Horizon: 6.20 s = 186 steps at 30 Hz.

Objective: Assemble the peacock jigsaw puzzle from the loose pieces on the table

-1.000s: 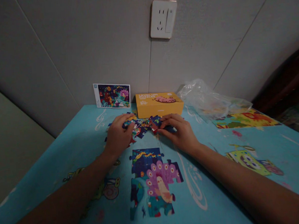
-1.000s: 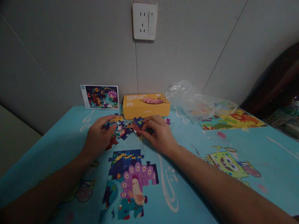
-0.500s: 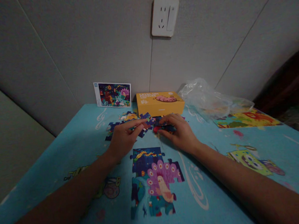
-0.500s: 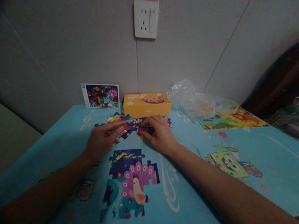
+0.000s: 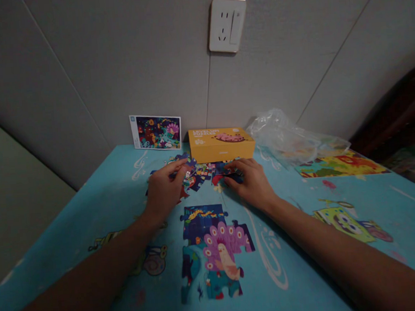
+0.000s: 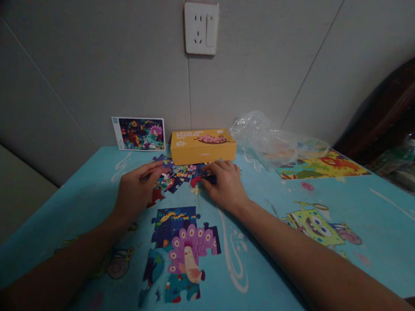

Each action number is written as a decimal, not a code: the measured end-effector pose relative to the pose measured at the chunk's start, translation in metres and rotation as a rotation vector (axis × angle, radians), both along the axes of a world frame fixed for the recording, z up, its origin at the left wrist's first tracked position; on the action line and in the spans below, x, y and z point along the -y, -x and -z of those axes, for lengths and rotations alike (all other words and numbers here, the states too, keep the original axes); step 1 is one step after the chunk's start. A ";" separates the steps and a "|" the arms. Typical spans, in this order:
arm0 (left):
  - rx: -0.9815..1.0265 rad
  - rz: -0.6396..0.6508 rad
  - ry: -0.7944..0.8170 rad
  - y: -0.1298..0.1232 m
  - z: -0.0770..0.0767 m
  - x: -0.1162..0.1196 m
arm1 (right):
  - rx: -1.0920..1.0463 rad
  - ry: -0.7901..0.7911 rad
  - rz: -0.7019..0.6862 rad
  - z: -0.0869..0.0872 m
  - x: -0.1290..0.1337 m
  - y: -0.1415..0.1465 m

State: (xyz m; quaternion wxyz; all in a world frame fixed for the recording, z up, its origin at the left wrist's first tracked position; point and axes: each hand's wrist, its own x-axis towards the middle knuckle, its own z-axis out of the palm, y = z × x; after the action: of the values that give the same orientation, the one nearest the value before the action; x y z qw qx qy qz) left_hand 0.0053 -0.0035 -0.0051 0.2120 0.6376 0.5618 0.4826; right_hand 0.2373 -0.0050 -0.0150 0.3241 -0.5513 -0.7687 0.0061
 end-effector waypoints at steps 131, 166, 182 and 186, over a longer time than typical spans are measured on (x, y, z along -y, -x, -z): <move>-0.166 0.326 0.067 -0.005 0.003 0.006 | -0.119 0.001 -0.115 -0.012 0.009 0.006; 0.028 0.028 0.254 -0.003 -0.005 0.002 | 0.165 0.055 0.224 0.005 -0.003 -0.009; -0.063 0.476 0.106 -0.008 0.003 0.008 | -0.668 0.215 -0.283 -0.002 0.017 0.018; -0.046 0.515 0.165 -0.010 0.002 0.010 | -0.619 0.249 -0.278 -0.004 0.020 0.022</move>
State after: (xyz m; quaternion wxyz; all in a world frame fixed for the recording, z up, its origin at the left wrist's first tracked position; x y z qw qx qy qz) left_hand 0.0148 -0.0140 -0.0074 0.3663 0.7509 0.4232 0.3506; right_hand 0.2155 -0.0251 -0.0113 0.4682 -0.4488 -0.6951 0.3103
